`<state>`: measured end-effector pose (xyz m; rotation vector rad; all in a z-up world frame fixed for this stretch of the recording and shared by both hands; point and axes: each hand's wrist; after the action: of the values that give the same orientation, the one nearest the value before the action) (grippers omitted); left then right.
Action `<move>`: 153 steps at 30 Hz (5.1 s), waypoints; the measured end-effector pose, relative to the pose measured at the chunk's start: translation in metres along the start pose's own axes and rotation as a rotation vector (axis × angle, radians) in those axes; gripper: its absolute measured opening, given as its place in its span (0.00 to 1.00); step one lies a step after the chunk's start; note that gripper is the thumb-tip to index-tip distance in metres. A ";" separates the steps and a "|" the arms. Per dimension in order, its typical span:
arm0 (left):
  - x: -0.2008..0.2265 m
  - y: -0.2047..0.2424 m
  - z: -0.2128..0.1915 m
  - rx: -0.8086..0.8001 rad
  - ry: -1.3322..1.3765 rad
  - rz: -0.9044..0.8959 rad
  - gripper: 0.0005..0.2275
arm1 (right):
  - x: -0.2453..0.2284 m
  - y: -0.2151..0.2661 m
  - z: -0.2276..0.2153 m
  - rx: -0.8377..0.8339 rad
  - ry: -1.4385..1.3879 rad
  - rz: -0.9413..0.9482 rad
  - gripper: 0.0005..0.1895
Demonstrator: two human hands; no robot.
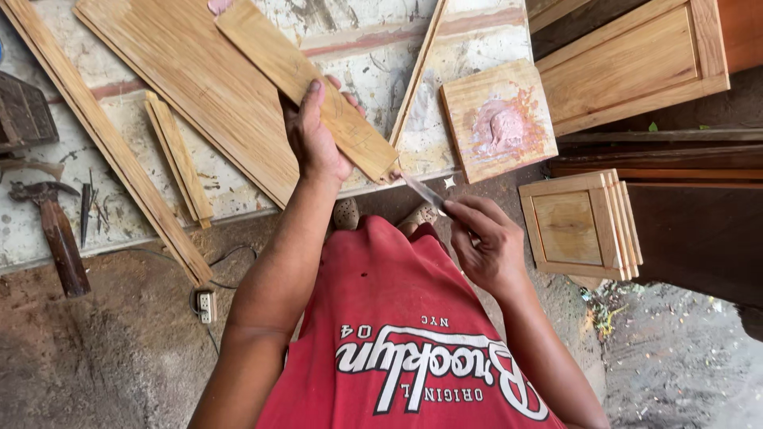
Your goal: The person uses an electric sander to smooth a thin wooden strip, then applies pink filler to the strip's edges with a metal spatula. The person handles multiple wooden pieces and tools on a cluttered workbench.
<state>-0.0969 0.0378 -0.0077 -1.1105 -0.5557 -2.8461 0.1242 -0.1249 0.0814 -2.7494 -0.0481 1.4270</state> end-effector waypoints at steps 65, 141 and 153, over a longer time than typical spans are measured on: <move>-0.029 -0.004 0.004 -0.286 -0.364 -0.608 0.25 | -0.022 -0.018 -0.020 -0.061 0.037 -0.266 0.16; -0.027 0.071 0.009 -0.075 -1.482 0.375 0.22 | 0.018 -0.014 -0.036 0.124 -0.220 -0.001 0.14; -0.012 0.061 0.011 -0.121 -1.567 0.454 0.21 | 0.002 -0.003 -0.015 0.076 -0.323 0.097 0.17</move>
<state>-0.0713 -0.0164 0.0111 -2.8023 -0.0394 -1.1627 0.1371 -0.1219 0.0887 -2.4661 0.1278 1.8425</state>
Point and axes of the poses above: each hand's wrist, its own y-axis away from the middle knuckle, its own z-axis out of the palm, x = y × z, and after that the axes turned 6 degrees about -y, right-handed
